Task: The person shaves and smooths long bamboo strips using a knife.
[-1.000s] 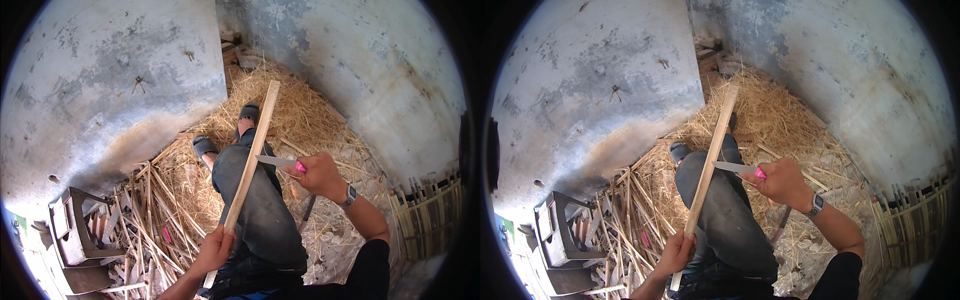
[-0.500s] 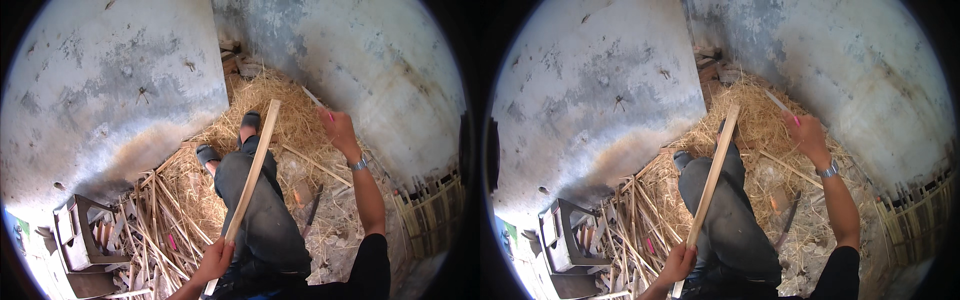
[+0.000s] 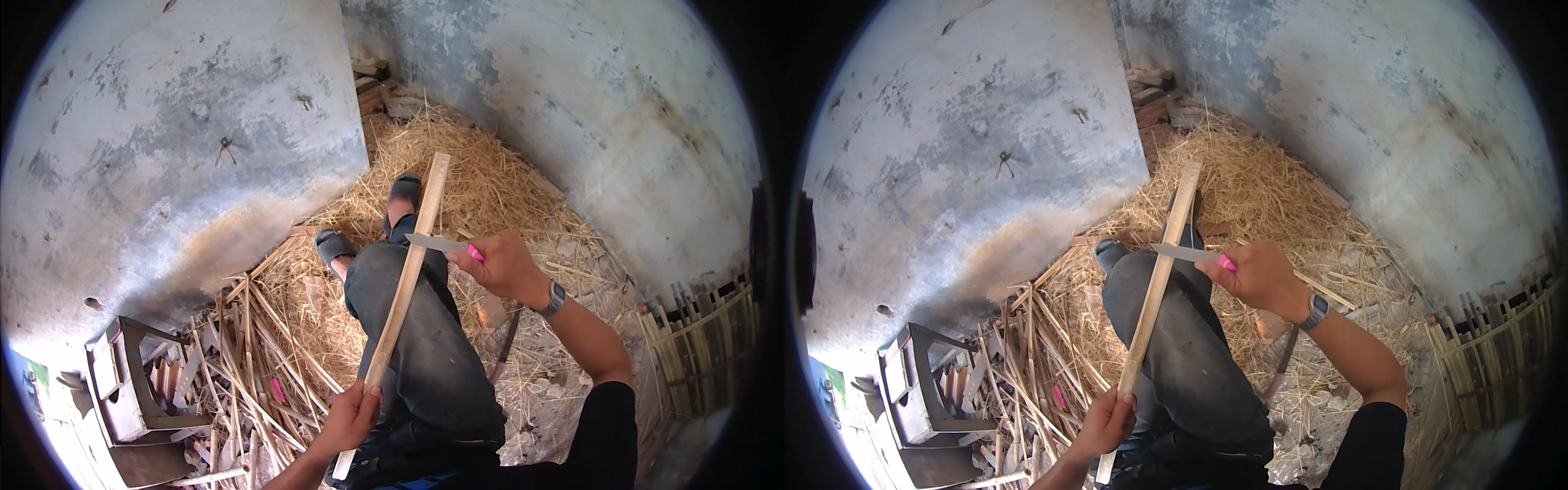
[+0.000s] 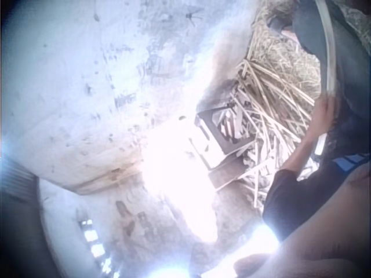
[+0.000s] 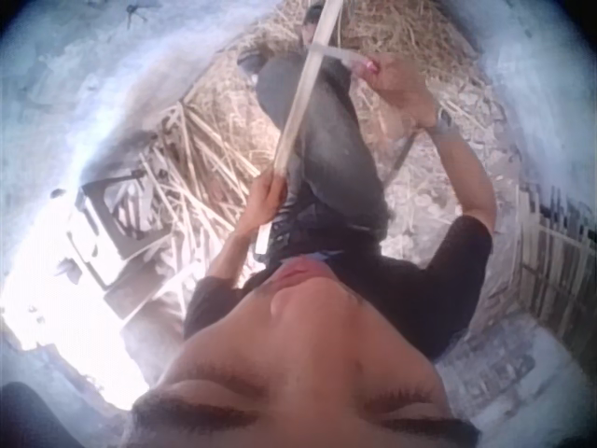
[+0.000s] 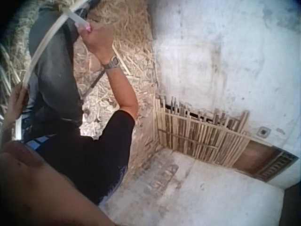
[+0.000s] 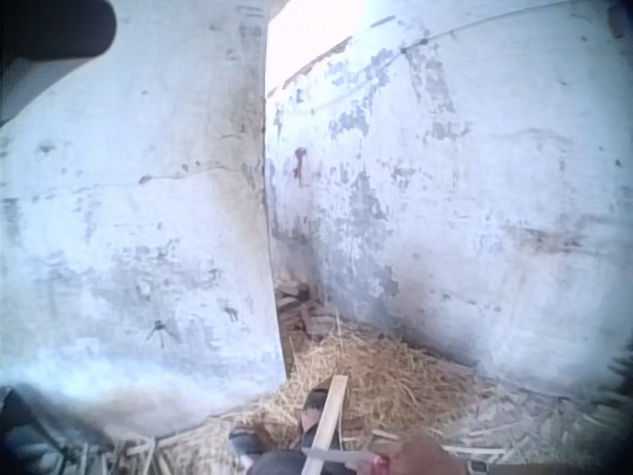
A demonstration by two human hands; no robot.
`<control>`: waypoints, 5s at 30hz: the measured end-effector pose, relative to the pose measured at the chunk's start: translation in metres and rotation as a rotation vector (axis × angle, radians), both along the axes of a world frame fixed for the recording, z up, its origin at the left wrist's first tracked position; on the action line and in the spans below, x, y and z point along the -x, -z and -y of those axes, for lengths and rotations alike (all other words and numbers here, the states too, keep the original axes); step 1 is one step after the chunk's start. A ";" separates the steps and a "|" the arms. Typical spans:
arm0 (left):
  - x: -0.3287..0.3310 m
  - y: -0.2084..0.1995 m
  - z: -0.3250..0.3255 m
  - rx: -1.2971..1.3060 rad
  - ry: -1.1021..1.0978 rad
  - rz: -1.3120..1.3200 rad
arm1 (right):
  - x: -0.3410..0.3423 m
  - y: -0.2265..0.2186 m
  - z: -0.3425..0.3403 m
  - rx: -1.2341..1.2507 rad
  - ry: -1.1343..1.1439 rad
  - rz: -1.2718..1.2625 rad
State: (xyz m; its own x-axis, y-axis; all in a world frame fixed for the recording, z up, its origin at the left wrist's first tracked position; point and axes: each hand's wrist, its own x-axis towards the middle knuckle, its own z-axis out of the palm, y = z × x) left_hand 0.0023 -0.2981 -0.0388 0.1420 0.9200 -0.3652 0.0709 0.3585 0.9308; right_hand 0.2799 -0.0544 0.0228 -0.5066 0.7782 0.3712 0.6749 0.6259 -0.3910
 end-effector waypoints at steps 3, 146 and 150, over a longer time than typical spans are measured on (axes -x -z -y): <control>-0.009 0.000 0.000 -0.025 -0.034 -0.002 | 0.010 0.010 -0.016 -0.022 -0.036 -0.058; 0.021 0.018 -0.019 0.664 0.203 1.367 | 0.044 -0.038 0.021 0.383 -0.138 0.036; 0.019 0.017 -0.019 0.661 0.193 1.364 | 0.051 -0.040 0.068 0.371 -0.311 0.381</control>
State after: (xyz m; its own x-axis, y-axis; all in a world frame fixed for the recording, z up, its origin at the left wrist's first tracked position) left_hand -0.0171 -0.2789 -0.0560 0.7942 0.5787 -0.1854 -0.5881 0.8088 0.0053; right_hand 0.2285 -0.1219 0.0633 -0.7742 0.6154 -0.1481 0.6180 0.6842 -0.3872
